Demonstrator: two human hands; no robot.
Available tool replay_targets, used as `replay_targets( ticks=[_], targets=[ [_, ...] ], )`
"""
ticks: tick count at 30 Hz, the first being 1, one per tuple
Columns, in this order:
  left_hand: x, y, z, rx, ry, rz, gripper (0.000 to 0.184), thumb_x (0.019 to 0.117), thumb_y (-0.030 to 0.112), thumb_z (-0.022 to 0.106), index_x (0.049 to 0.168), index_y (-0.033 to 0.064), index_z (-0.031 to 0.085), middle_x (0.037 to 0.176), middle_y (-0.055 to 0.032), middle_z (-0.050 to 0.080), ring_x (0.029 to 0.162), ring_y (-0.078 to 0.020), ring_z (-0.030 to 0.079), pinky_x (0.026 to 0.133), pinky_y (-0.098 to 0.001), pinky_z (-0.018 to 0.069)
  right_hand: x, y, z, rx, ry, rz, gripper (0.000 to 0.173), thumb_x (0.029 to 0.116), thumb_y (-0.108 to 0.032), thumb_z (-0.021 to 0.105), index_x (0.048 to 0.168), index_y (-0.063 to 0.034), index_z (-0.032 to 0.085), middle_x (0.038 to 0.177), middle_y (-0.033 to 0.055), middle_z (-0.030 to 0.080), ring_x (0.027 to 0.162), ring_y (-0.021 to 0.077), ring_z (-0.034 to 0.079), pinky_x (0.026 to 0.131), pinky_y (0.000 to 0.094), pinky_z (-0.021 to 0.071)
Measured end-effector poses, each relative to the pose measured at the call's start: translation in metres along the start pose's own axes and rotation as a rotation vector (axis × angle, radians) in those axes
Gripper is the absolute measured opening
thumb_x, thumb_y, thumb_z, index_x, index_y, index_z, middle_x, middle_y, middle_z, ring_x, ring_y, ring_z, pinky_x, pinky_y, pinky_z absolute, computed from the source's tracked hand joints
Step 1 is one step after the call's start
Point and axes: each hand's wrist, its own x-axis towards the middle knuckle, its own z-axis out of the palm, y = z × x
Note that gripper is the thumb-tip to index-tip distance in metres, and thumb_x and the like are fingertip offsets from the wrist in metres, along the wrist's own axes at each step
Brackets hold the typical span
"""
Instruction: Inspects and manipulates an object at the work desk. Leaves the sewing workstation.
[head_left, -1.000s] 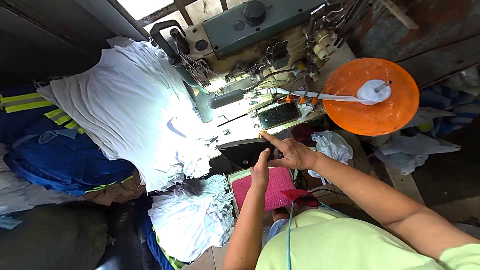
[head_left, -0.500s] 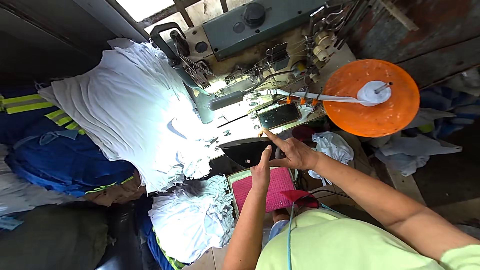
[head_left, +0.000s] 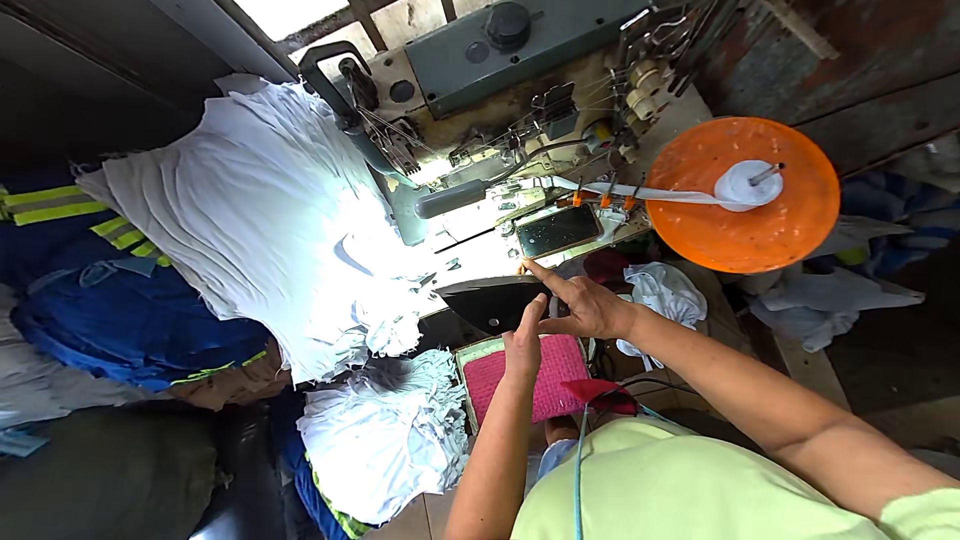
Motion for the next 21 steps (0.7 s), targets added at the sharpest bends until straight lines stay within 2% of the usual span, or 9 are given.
replay_targets(
  ticks=[5, 8, 16, 19, 21],
  targets=[
    [0.0008, 0.0000, -0.0009, 0.001, 0.014, -0.017, 0.015, 0.0934, 0.003, 0.049, 0.103, -0.0013, 0.059, 0.087, 0.0020, 0.070, 0.088, -0.0028, 0.068, 0.088, -0.0256, 0.0558, 0.0021, -0.0022, -0.0026, 0.043, -0.069, 0.044, 0.092, 0.0959, -0.061, 0.055, 0.153, 0.0094, 0.036, 0.077, 0.0160, 0.066, 0.068, 0.0252, 0.063, 0.067, 0.0415, 0.0533],
    [0.0025, 0.0002, 0.0021, -0.012, 0.084, -0.027, 0.015, 0.0979, 0.001, 0.045, 0.104, -0.0021, 0.059, 0.086, 0.0013, 0.069, 0.086, -0.0036, 0.068, 0.086, -0.0251, 0.0562, 0.0043, -0.0036, -0.0040, 0.019, -0.080, 0.038, 0.087, 0.0967, -0.056, 0.057, 0.153, 0.0076, 0.037, 0.073, 0.0147, 0.065, 0.066, 0.0255, 0.063, 0.066, 0.0417, 0.0531],
    [0.0060, -0.0035, 0.0039, -0.032, 0.146, -0.015, 0.012, 0.0962, -0.003, 0.048, 0.100, -0.0006, 0.059, 0.081, 0.0007, 0.070, 0.081, -0.0041, 0.069, 0.082, -0.0245, 0.0576, 0.0037, 0.0007, -0.0012, -0.025, -0.069, 0.037, 0.082, 0.0972, -0.058, 0.055, 0.151, 0.0040, 0.044, 0.072, 0.0148, 0.065, 0.065, 0.0275, 0.063, 0.064, 0.0434, 0.0523],
    [0.0055, -0.0023, 0.0027, 0.009, 0.105, 0.014, 0.011, 0.0942, -0.003, 0.051, 0.101, -0.0006, 0.058, 0.082, 0.0024, 0.070, 0.082, -0.0028, 0.068, 0.083, -0.0239, 0.0574, 0.0039, 0.0029, -0.0040, -0.015, -0.087, 0.023, 0.085, 0.0971, -0.058, 0.054, 0.151, 0.0063, 0.041, 0.075, 0.0165, 0.067, 0.068, 0.0285, 0.065, 0.067, 0.0439, 0.0536],
    [0.0045, -0.0022, -0.0001, 0.025, 0.056, 0.001, 0.011, 0.0944, -0.001, 0.050, 0.101, -0.0013, 0.059, 0.082, 0.0025, 0.069, 0.083, -0.0026, 0.068, 0.084, -0.0243, 0.0567, 0.0038, 0.0037, -0.0045, 0.012, -0.098, 0.021, 0.089, 0.0965, -0.059, 0.055, 0.152, 0.0083, 0.038, 0.074, 0.0149, 0.065, 0.067, 0.0257, 0.063, 0.066, 0.0418, 0.0533]
  ],
)
